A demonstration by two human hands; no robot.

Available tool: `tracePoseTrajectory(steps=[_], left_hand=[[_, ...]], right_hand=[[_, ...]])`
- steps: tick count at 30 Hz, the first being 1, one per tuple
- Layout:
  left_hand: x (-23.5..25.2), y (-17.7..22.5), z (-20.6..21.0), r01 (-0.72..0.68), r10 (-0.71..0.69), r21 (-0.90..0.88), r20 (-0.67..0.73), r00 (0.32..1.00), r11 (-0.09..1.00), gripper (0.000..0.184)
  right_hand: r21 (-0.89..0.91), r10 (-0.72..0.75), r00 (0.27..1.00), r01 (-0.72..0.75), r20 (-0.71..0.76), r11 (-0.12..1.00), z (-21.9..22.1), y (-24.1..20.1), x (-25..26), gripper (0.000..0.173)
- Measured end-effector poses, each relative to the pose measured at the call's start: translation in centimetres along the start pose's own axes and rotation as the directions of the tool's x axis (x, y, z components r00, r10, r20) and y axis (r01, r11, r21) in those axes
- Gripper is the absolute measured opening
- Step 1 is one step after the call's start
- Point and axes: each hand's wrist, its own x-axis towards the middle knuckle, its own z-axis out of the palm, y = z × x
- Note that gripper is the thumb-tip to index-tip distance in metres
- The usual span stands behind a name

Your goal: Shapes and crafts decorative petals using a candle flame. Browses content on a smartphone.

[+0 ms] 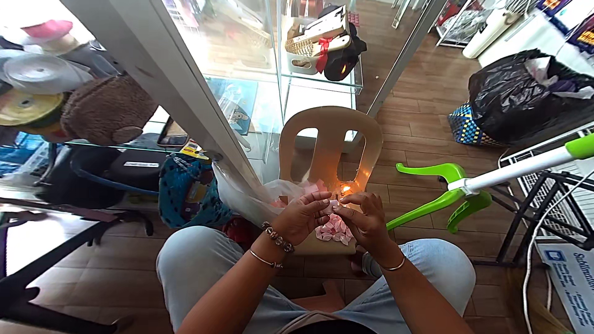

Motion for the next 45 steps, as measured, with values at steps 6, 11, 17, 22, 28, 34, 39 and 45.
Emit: tracePoseTrajectory(steps=[6, 11, 17, 22, 28, 34, 39, 45], left_hand=[[0.0, -0.3, 0.1, -0.076, 0.080, 0.068, -0.047, 0.996, 0.995, 0.016], [-0.2, -0.3, 0.2, -0.133, 0.145, 0.147, -0.069, 0.987, 0.980, 0.020], [-0.2, -0.4, 0.2, -0.154, 0.171, 0.189, -0.075, 0.982, 0.970, 0.019], [-0.1, -0.6, 0.1, -0.231, 0.272, 0.356, -0.070, 0.960, 0.906, 0.020], [-0.1, -0.8, 0.1, -0.287, 0.335, 0.488, -0.010, 0.942, 0.824, 0.020], [-0.1, -0.8, -0.3, -0.333, 0.372, 0.536, 0.039, 0.928, 0.776, 0.021], [-0.1, -0.7, -0.8, -0.373, 0.392, 0.607, 0.109, 0.914, 0.702, 0.019], [-0.5, -0.2, -0.9, -0.366, 0.380, 0.676, 0.137, 0.915, 0.640, 0.017]], right_hand=[[-0.009, -0.007, 1.000, 0.007, 0.012, 1.000, 0.1, 0.1, -0.1, 0.012], [-0.025, -0.013, 0.999, 0.014, 0.033, 1.000, 0.1, 0.0, 0.0, 0.013], [-0.032, -0.016, 0.999, 0.017, 0.041, 0.999, 0.2, -0.1, 0.1, 0.013], [0.180, 0.181, 0.980, -0.193, 0.084, 0.964, 0.8, -0.8, -0.1, 0.018], [0.393, 0.371, 0.927, -0.363, 0.057, 0.845, 1.1, -1.8, 0.1, 0.013], [0.430, 0.426, 0.901, -0.415, 0.076, 0.801, 1.0, -2.1, 0.4, 0.011], [0.442, 0.439, 0.893, -0.433, 0.097, 0.785, 1.2, -2.1, 0.4, 0.015], [0.436, 0.450, 0.882, -0.465, 0.144, 0.771, 1.1, -2.0, 0.5, 0.020]])
